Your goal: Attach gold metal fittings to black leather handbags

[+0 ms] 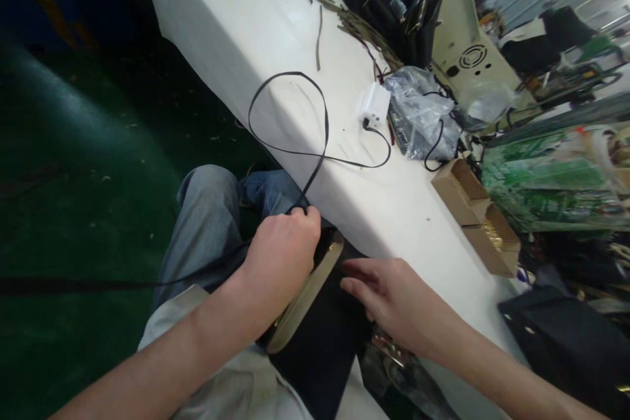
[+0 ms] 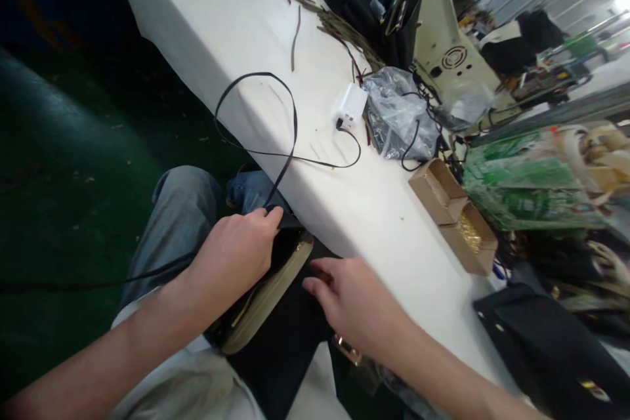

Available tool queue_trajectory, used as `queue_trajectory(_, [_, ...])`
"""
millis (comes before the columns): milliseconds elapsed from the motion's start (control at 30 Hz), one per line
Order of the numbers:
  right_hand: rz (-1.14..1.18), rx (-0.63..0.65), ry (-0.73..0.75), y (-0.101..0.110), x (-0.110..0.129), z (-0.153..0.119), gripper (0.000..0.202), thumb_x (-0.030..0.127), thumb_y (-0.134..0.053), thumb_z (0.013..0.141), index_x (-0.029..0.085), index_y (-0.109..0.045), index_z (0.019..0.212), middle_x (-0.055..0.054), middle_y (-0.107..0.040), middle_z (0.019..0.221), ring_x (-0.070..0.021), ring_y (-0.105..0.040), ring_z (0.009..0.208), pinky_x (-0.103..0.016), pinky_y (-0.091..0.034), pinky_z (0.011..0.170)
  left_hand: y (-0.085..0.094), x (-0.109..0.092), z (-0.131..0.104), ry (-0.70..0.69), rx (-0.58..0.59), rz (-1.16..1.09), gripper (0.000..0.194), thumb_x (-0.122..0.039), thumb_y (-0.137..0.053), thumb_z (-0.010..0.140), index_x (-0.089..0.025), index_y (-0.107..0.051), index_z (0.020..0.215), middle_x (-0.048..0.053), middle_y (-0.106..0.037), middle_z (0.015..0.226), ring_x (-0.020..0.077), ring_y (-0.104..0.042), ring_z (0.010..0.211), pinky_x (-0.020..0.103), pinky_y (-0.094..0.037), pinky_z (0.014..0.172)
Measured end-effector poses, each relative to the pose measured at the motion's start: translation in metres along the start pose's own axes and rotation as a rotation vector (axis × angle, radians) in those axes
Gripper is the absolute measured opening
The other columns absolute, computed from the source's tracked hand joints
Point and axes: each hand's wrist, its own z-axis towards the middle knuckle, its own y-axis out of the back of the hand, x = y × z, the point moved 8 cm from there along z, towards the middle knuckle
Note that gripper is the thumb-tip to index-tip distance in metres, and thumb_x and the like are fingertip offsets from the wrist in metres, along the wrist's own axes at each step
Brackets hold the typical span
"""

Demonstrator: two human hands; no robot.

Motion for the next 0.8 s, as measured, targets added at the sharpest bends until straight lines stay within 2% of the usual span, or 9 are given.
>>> queue_trajectory(67, [0.368,0.136,-0.211,-0.021,-0.01,-0.002,0.038,0.052,-0.058,0.106,0.019,-0.078,0.107,-0.003,-0.075,0.079,-0.0163,-0.066,0.055,-0.029,-0.049,0.054,0.0,-0.012,0.006,-0.04,0.049,-0.002,0.023,-0.008,-0.056,0.101,-0.013,-0.071,0.116,0.017,-0.078,0.105,0.0343,-0.082,0.095,0.04,-0.063,0.077])
queue_trajectory(100, [0.507,0.137,-0.259,-0.026,-0.012,0.0,0.042,0.056,-0.062,0.103,0.018,-0.078,0.107,-0.005,-0.076,0.083,-0.0171,-0.069,0.06,-0.029,-0.052,0.057,-0.002,-0.018,0.009,-0.059,0.084,-0.008,0.018,-0.011,-0.06,0.1,-0.013,-0.072,0.114,0.018,-0.079,0.105,0.0341,-0.082,0.098,0.039,-0.063,0.081])
queue_trajectory(200, [0.624,-0.02,-0.23,-0.028,-0.017,0.017,0.038,0.054,-0.079,0.086,0.017,-0.078,0.095,-0.008,-0.078,0.092,-0.021,-0.072,0.08,-0.028,-0.056,0.065,-0.006,-0.034,0.016,-0.081,0.152,-0.023,0.014,-0.013,-0.071,0.096,-0.012,-0.074,0.11,0.019,-0.08,0.103,0.033,-0.082,0.103,0.037,-0.063,0.09])
queue_trajectory(300, [0.599,-0.227,-0.191,-0.025,-0.026,0.031,0.032,0.049,-0.079,0.081,0.018,-0.074,0.079,-0.005,-0.073,0.076,-0.0199,-0.065,0.072,-0.027,-0.048,0.058,-0.005,-0.045,0.018,-0.094,0.136,-0.029,0.019,-0.01,-0.072,0.094,-0.011,-0.073,0.113,0.019,-0.08,0.101,0.0318,-0.083,0.103,0.035,-0.063,0.091])
queue_trajectory(433, [0.664,-0.424,-0.154,-0.021,-0.026,0.04,0.037,0.051,-0.074,0.081,0.018,-0.067,0.068,-0.003,-0.068,0.068,-0.0176,-0.057,0.068,-0.029,-0.044,0.061,0.001,-0.045,0.016,-0.074,0.078,-0.033,0.026,-0.004,-0.065,0.093,-0.009,-0.071,0.117,0.02,-0.081,0.101,0.031,-0.083,0.103,0.032,-0.063,0.086])
queue_trajectory(500, [0.711,-0.431,-0.115,-0.019,-0.016,0.04,0.039,0.055,-0.073,0.083,0.017,-0.069,0.072,-0.003,-0.07,0.071,-0.0178,-0.058,0.069,-0.03,-0.047,0.065,0.004,-0.043,0.014,-0.062,0.084,-0.095,0.023,-0.004,-0.065,0.091,-0.01,-0.073,0.112,0.019,-0.082,0.097,0.0308,-0.084,0.096,0.032,-0.062,0.081])
queue_trajectory(633, [0.839,-0.358,-0.062,-0.012,0.002,0.036,0.041,0.057,-0.075,0.084,0.017,-0.074,0.079,-0.004,-0.07,0.069,-0.0199,-0.061,0.068,-0.03,-0.047,0.063,0.011,-0.047,0.009,-0.061,0.166,-0.237,0.018,-0.012,-0.06,0.091,-0.013,-0.077,0.098,0.015,-0.08,0.079,0.0277,-0.08,0.069,0.033,-0.058,0.067])
queue_trajectory(700, [0.881,-0.306,-0.051,-0.01,0.008,0.032,0.038,0.055,-0.079,0.083,0.017,-0.075,0.078,-0.003,-0.068,0.065,-0.0194,-0.06,0.066,-0.029,-0.045,0.06,0.022,-0.049,0.006,-0.089,0.148,-0.208,0.021,-0.015,-0.059,0.089,-0.014,-0.079,0.096,0.016,-0.082,0.082,0.0298,-0.08,0.071,0.035,-0.056,0.065])
queue_trajectory(800, [0.863,-0.262,-0.013,-0.01,0.017,0.027,0.036,0.051,-0.08,0.082,0.018,-0.071,0.071,-0.001,-0.065,0.062,-0.0163,-0.055,0.063,-0.027,-0.042,0.058,0.042,-0.043,0.002,-0.113,0.099,-0.113,0.018,-0.026,-0.065,0.083,-0.02,-0.083,0.086,0.017,-0.084,0.09,0.0362,-0.08,0.085,0.039,-0.056,0.068])
